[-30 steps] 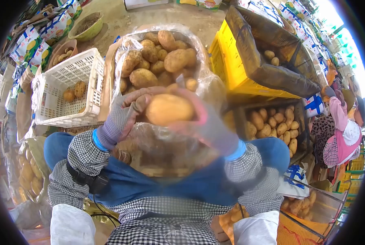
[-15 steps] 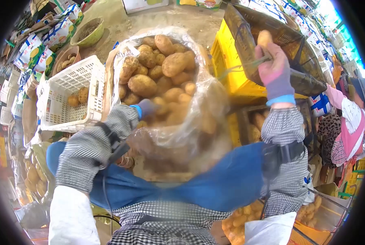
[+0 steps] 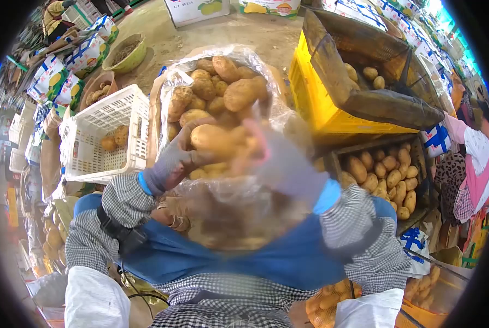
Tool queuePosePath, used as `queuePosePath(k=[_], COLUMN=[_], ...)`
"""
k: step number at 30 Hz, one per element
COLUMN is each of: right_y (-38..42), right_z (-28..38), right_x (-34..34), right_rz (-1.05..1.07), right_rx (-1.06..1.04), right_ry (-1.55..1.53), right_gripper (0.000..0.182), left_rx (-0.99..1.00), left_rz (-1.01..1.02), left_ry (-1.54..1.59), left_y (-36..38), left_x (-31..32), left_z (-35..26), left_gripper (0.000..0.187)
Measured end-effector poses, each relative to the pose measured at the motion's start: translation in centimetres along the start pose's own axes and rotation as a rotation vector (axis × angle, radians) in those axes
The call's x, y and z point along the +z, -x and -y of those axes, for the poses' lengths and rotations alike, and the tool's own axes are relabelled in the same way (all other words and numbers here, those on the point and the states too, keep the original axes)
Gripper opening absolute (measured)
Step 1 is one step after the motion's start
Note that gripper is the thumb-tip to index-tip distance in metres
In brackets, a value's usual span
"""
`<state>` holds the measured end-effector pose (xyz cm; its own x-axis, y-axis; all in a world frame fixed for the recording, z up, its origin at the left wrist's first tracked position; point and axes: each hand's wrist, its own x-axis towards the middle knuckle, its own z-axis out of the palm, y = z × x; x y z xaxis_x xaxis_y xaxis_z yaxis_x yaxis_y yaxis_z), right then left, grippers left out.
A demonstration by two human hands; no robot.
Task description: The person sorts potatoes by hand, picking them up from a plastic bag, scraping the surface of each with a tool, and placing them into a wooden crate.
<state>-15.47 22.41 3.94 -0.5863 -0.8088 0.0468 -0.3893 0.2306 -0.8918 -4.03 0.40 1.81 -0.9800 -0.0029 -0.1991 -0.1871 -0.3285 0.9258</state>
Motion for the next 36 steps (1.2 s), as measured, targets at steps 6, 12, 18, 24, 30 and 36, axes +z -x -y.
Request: queuePosePath(k=[6, 12, 18, 24, 30, 36], right_y=[0.3, 0.3, -0.3, 0.0, 0.6, 3.1], right_z=[1.2, 1.3, 0.6, 1.5, 1.3, 2.6], right_x=[4.0, 4.7, 4.7, 3.2, 2.6, -5.5], right_rz=[-0.090, -0.144, -0.105, -0.134, -0.194, -0.591], right_rx=[-0.095, -0.209, -0.067, -0.312, -0.263, -0.125], right_ry=[-0.003, 0.299, -0.082, 0.167, 0.244, -0.296], right_gripper=[0.071, 0.062, 0.068, 0.071, 0.064, 0.041], left_rx=[0.016, 0.287, 0.281, 0.194, 0.198, -0.043], left_rz=[-0.025, -0.082, -0.081, -0.094, 0.025, -0.057], left_ry=[0.080, -0.531, -0.130, -0.182, -0.216, -0.976], left_y=[2.5, 2.4, 2.7, 2.6, 1.3, -3.2], left_x=[2.0, 2.1, 2.0, 3.2, 1.7, -4.8], left_z=[-2.0, -0.2, 0.0, -0.5, 0.2, 3.7], left_gripper=[0.071, 0.061, 0.061, 0.069, 0.071, 0.054])
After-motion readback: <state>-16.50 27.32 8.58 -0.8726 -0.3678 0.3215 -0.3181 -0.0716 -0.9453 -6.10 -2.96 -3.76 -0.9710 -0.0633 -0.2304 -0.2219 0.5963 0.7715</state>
